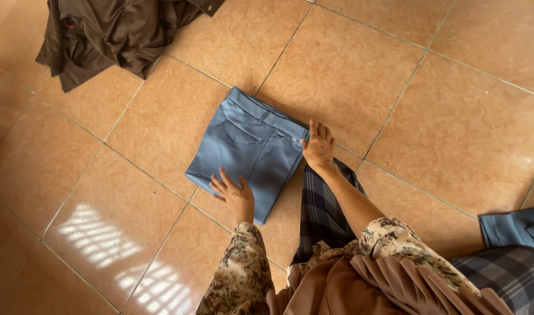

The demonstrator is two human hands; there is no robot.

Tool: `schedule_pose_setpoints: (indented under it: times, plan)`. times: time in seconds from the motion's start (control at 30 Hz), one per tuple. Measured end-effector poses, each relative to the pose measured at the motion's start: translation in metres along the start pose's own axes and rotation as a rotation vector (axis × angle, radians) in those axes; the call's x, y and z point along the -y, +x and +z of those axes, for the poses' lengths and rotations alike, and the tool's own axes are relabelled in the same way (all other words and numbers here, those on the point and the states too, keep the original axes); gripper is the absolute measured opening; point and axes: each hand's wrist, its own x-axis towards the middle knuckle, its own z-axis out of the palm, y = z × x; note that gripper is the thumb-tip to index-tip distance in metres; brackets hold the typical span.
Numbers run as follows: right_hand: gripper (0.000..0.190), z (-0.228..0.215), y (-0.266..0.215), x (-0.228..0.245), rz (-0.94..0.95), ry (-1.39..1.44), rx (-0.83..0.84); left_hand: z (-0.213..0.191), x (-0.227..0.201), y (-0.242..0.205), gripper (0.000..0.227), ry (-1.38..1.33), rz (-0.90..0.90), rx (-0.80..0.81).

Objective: Folding blue uniform trousers and stacking them neatly on the floor.

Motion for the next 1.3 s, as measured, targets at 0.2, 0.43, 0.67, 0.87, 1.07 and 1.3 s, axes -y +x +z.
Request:
schedule_pose_setpoints:
  times: [0.2,0.43,0.67,0.87,1.07,1.3]
  plan:
    - [0.073,0.034,0.002,-0.028,-0.088,-0.077,-0.116,0.054,-0.06,0.01,0.072,0.194,0.245,0.062]
    - [0.071,-0.016,-0.01,-0.101,0.057,-0.11,-0.211,0.108,-0.161,-0.024,0.074,0.207,0.441,0.197]
    - [0.073,-0.039,-0.022,-0.168,0.206,-0.115,-0.161,0.147,-0.218,-0.075,0.073,0.159,0.62,0.244]
    - [0.074,-0.057,-0.042,-0.227,0.332,-0.137,-0.133,0.188,-0.247,-0.122,0.072,0.157,0.741,0.244]
    - [0.071,-0.077,-0.082,-0.274,0.485,-0.15,-0.176,0.226,-0.264,-0.186,0.073,0.155,0.835,0.376]
    - [0.07,-0.094,-0.128,-0.325,0.63,-0.132,-0.239,0.215,-0.296,-0.26,0.068,0.231,0.879,0.571]
